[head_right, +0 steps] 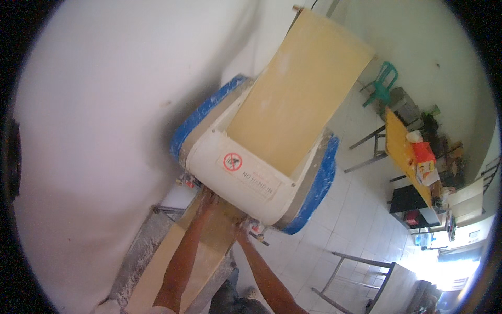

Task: The person feeds a sheet of dough through a dough sheeter, repeatedly folding and dusting it with flour to prevent sticking. The person adjusts the dough's position and guides it through the machine multiple times to achieve a uniform thickness.

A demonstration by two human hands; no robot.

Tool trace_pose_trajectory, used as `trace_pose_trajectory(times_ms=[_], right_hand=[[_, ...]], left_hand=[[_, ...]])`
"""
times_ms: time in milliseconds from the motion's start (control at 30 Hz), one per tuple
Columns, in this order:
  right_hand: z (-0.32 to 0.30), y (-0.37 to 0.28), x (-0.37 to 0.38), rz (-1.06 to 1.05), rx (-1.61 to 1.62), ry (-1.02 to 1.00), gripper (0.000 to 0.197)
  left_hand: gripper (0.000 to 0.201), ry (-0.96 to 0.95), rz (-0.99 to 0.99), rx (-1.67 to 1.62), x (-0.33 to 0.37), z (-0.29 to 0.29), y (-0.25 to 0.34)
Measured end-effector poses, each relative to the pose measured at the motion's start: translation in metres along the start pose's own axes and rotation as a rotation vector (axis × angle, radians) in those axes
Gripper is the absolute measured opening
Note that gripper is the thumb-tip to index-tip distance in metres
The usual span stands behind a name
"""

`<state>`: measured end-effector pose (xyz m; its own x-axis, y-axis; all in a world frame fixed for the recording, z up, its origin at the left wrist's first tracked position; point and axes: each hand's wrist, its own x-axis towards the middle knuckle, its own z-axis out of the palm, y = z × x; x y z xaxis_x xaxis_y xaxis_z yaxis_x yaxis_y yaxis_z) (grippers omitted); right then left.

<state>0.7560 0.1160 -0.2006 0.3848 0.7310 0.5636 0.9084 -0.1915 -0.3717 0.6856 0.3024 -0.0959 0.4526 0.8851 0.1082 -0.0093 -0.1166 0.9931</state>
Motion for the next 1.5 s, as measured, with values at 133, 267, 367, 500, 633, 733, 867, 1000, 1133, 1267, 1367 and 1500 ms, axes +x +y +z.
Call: trace_pose_trajectory(times_ms=[133,267,367,500,633,733,867,1000,1133,1267,1367,1500], right_hand=[[0.056,0.055,-0.003,-0.047,-0.598,-0.169,0.045],[0.068,0.074,0.017,0.217,-0.302,-0.116,0.045],[0.053,0.055,0.029,0.556,0.239,-0.052,0.045],[0.005,0.010,0.016,0.898,0.826,-0.058,0.045],[-0.058,-0.019,0.000,0.538,0.577,-0.310,0.046],[-0.089,-0.016,0.008,0.147,0.571,-0.356,0.054],[-0.087,-0.019,0.017,0.149,0.825,-0.634,0.078],[-0.089,-0.051,-0.006,0.775,1.521,-0.981,0.083],[-0.122,-0.097,-0.020,0.662,1.602,-0.918,0.078],[-0.161,-0.138,-0.009,0.350,1.155,-1.175,0.087],[-0.175,-0.178,-0.018,0.428,1.241,-1.147,0.089],[-0.180,-0.222,-0.046,0.467,1.218,-1.181,0.082]], left_hand=[[0.047,-0.030,0.215,0.243,0.025,0.003,-0.029],[0.051,-0.059,0.416,0.440,0.040,0.003,-0.063],[0.055,-0.082,0.517,0.548,0.046,0.000,-0.069],[0.059,-0.304,0.014,0.420,0.028,-0.031,-0.026],[0.063,-0.611,-0.620,0.335,0.023,-0.088,0.034],[0.053,-0.773,-0.819,0.428,0.021,-0.120,0.054],[0.046,-0.764,-0.866,0.271,0.000,-0.155,0.061],[0.039,-0.697,-0.851,0.165,-0.038,-0.190,0.075],[0.035,-0.676,-0.732,0.363,-0.079,-0.227,0.102],[0.033,-0.829,-0.731,0.237,-0.103,-0.256,0.126],[0.029,-0.726,-0.858,0.345,-0.134,-0.262,0.130],[0.025,-0.561,-0.760,0.434,-0.175,-0.292,0.155]])
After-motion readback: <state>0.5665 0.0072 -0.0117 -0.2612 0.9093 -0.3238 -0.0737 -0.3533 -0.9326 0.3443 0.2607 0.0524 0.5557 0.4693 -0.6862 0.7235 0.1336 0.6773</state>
